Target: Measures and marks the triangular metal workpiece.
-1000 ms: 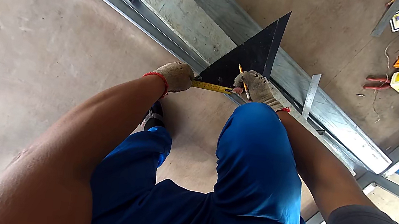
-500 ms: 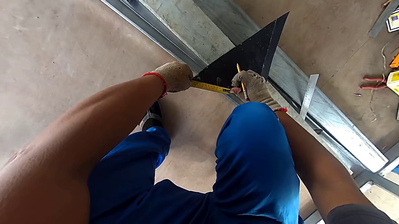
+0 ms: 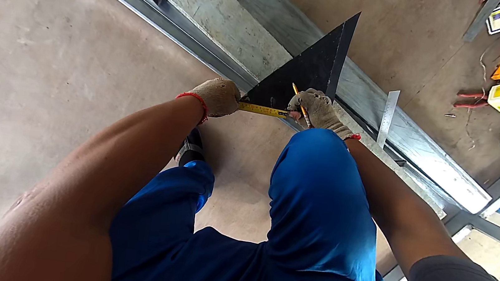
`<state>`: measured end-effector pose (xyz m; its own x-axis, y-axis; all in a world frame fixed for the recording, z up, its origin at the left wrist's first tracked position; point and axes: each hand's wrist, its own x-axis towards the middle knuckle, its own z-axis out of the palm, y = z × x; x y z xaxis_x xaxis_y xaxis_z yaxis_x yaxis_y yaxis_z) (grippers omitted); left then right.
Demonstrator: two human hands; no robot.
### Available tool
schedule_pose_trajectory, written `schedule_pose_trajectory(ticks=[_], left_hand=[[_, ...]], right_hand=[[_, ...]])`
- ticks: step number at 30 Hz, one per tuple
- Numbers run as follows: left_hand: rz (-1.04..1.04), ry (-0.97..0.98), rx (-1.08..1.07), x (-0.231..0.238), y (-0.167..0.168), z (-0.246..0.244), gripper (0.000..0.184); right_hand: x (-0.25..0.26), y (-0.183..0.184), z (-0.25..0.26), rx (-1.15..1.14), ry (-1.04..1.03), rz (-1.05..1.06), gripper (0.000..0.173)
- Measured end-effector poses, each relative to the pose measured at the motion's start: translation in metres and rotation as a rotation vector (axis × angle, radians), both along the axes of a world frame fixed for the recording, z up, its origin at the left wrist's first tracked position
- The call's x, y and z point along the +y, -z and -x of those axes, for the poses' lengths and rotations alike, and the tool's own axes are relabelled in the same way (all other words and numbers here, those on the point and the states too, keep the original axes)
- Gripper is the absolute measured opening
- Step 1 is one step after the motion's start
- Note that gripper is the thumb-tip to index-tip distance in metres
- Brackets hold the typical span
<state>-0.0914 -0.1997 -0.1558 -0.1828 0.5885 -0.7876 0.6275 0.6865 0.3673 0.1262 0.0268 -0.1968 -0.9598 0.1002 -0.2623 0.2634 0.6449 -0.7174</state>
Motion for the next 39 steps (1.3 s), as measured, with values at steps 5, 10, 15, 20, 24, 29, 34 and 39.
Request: schedule_pose_trajectory(ticks=[5,10,15,20,24,29,34,39], left_hand=[[-0.01,-0.001,-0.014,-0.001,0.007,0.002,0.021],[0.014,0.0,-0.016,0.001,0.001,0.001,0.02],[0.003,0.005,-0.013,0.001,0.005,0.002,0.021],[0.008,0.002,0.007,0.001,0.005,0.0,0.02],[0.012,-0.018,-0.026,0.001,0.001,0.0,0.022],[0.013,-0.016,-0.029,0.002,0.001,0.0,0.022],[0.006,-0.026,-0.017,0.001,0.004,0.0,0.021],[0.018,-0.038,-0.009,0.001,0.002,-0.002,0.021]], right_hand=[[-0.002,-0.003,0.002,-0.037,-0.003,-0.012,0.015],[-0.004,-0.007,0.003,-0.041,0.024,0.029,0.012],[-0.004,-0.004,0.002,0.004,-0.043,-0.05,0.012],[0.002,-0.003,0.0,0.076,-0.045,-0.005,0.024],[0.004,-0.008,-0.002,0.179,-0.053,0.011,0.031],[0.001,-0.008,0.0,0.102,-0.073,-0.056,0.026],[0.001,-0.006,0.003,0.04,-0.096,-0.084,0.025],[-0.002,-0.003,0.006,0.018,-0.061,-0.105,0.023]])
